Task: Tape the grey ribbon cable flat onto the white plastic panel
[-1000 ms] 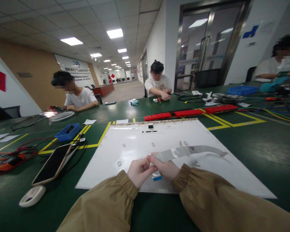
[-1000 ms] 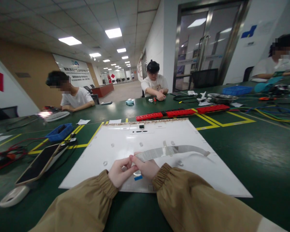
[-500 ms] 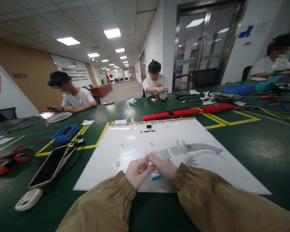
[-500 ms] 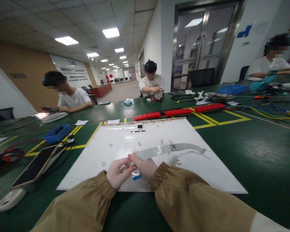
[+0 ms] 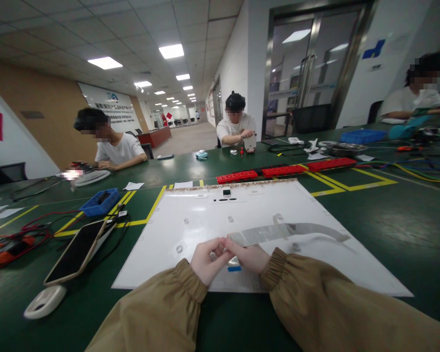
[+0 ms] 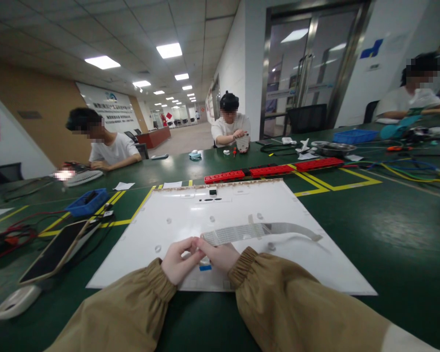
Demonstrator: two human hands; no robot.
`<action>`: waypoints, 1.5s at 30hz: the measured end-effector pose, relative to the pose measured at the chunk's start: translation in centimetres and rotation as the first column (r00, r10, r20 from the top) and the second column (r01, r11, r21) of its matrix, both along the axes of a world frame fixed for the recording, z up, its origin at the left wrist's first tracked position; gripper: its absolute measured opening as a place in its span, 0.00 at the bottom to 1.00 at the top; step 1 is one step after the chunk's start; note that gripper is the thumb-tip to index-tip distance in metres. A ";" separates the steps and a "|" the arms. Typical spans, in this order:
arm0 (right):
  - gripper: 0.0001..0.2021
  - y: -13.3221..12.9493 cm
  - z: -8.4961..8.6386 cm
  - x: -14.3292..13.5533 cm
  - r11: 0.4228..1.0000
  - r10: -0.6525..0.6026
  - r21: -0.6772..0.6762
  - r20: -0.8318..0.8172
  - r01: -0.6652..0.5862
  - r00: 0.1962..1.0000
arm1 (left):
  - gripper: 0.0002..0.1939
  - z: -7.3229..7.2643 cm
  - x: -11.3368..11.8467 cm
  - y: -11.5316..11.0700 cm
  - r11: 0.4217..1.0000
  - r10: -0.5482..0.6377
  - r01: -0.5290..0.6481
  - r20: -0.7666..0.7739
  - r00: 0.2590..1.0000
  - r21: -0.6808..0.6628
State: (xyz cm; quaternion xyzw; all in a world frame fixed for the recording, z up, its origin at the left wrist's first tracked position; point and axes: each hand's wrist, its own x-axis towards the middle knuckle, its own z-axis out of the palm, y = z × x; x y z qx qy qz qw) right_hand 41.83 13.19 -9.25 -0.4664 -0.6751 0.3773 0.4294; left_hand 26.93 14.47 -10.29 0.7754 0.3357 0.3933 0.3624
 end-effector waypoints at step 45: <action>0.26 -0.3 0.6 -0.2 0.990 -0.070 -0.131 -0.104 0.056 0.992 | 0.16 0.8 -0.4 -0.4 0.997 -0.080 0.081 0.086 0.993 0.000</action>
